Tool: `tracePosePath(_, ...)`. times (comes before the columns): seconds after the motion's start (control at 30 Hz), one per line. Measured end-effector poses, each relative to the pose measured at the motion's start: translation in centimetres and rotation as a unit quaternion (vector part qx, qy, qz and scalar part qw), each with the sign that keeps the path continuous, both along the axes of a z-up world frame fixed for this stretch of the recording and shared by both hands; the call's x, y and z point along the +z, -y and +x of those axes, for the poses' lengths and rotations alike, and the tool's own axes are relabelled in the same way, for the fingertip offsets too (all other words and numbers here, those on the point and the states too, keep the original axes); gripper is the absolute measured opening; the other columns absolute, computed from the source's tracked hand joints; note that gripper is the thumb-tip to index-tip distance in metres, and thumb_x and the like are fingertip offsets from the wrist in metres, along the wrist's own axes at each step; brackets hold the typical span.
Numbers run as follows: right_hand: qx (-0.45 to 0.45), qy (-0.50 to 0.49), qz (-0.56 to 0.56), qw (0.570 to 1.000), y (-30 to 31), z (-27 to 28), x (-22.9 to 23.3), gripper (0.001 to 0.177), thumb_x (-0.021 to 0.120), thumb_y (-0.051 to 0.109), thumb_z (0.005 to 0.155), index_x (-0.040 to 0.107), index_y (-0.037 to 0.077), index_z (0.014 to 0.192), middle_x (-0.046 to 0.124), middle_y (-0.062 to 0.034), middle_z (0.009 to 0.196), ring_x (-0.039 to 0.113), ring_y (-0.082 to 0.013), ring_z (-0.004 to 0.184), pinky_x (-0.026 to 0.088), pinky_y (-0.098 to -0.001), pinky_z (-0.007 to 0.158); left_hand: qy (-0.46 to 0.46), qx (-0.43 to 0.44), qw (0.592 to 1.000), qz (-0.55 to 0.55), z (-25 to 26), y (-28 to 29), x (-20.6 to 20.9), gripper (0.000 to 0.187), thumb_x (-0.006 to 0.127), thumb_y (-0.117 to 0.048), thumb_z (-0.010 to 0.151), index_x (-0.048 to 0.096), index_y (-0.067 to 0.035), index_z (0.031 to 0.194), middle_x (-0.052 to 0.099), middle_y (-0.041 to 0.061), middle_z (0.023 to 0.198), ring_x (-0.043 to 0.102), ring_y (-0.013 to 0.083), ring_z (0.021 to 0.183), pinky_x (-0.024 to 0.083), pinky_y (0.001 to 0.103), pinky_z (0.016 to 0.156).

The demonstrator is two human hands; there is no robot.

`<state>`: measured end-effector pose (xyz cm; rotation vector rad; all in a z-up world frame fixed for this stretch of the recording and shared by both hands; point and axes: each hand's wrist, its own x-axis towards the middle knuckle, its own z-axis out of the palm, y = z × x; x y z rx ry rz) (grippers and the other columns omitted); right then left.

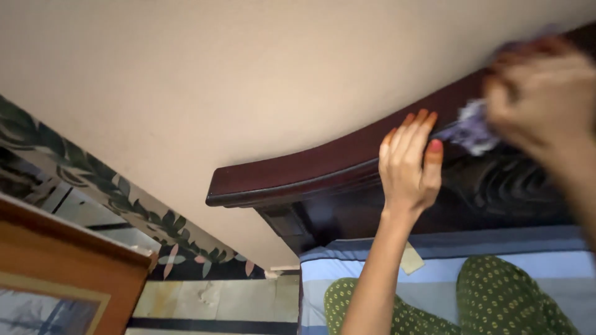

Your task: The person wipes the top edge and carved details of a dark wooden headboard using a purple cloth. They move along the length of the headboard, cleaning the flat surfaces and the recessed carvings.

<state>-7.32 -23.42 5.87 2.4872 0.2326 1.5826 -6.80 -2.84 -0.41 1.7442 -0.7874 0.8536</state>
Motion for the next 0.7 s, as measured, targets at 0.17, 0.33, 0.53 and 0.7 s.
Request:
tracePosePath(0.17, 0.011, 0.029, 0.012, 0.999, -1.0, 1.4, -0.9, 0.023, 0.058, 0.016, 0.093, 0.079, 0.010, 0.101, 0.076, -0.0074, 0.107, 0.074, -0.0232, 0.107, 0.056, -0.0318, 0.107, 0.013, -0.004, 1.000, -0.004, 0.6, -0.1, -0.5, 0.046, 0.042, -0.035, 0.111, 0.062, -0.007, 0.141, 0.064, 0.014, 0.146, 0.057, 0.0308, 0.138, 0.037, 0.048, 0.125)
tracePosePath(0.33, 0.007, 0.030, 0.024, 0.999, -0.9, 1.7, -1.2, 0.024, 0.058, 0.018, 0.095, 0.080, 0.011, 0.102, 0.076, -0.0074, 0.102, 0.075, -0.0217, 0.104, 0.058, -0.0311, 0.106, 0.023, 0.003, 0.999, -0.028, 0.5, 0.3, -0.5, 0.046, 0.041, -0.037, 0.113, 0.064, -0.007, 0.138, 0.065, 0.013, 0.140, 0.059, 0.0301, 0.136, 0.039, 0.046, 0.121)
tracePosePath(0.53, 0.009, 0.024, 0.030, 0.999, -2.1, 1.1, 0.2, 0.023, 0.058, 0.018, 0.094, 0.080, 0.010, 0.099, 0.076, -0.0088, 0.100, 0.075, -0.0222, 0.101, 0.059, -0.0322, 0.104, 0.024, -0.010, 1.000, -0.005, 0.7, -0.2, -0.6, 0.049, 0.037, -0.039, 0.113, 0.059, -0.006, 0.143, 0.063, 0.015, 0.146, 0.057, 0.0325, 0.142, 0.037, 0.048, 0.123)
tracePosePath(0.7, 0.001, -0.014, 0.036, 0.999, -4.6, 0.5, 1.7, 0.017, 0.066, 0.023, 0.085, 0.072, 0.007, 0.084, 0.072, -0.0126, 0.085, 0.071, -0.0299, 0.082, 0.058, -0.0406, 0.079, -0.002, -0.027, 0.999, 0.022, 0.7, -0.9, -0.6, 0.063, 0.033, -0.046, 0.111, 0.047, -0.002, 0.154, 0.059, 0.021, 0.148, 0.055, 0.0364, 0.141, 0.037, 0.048, 0.123)
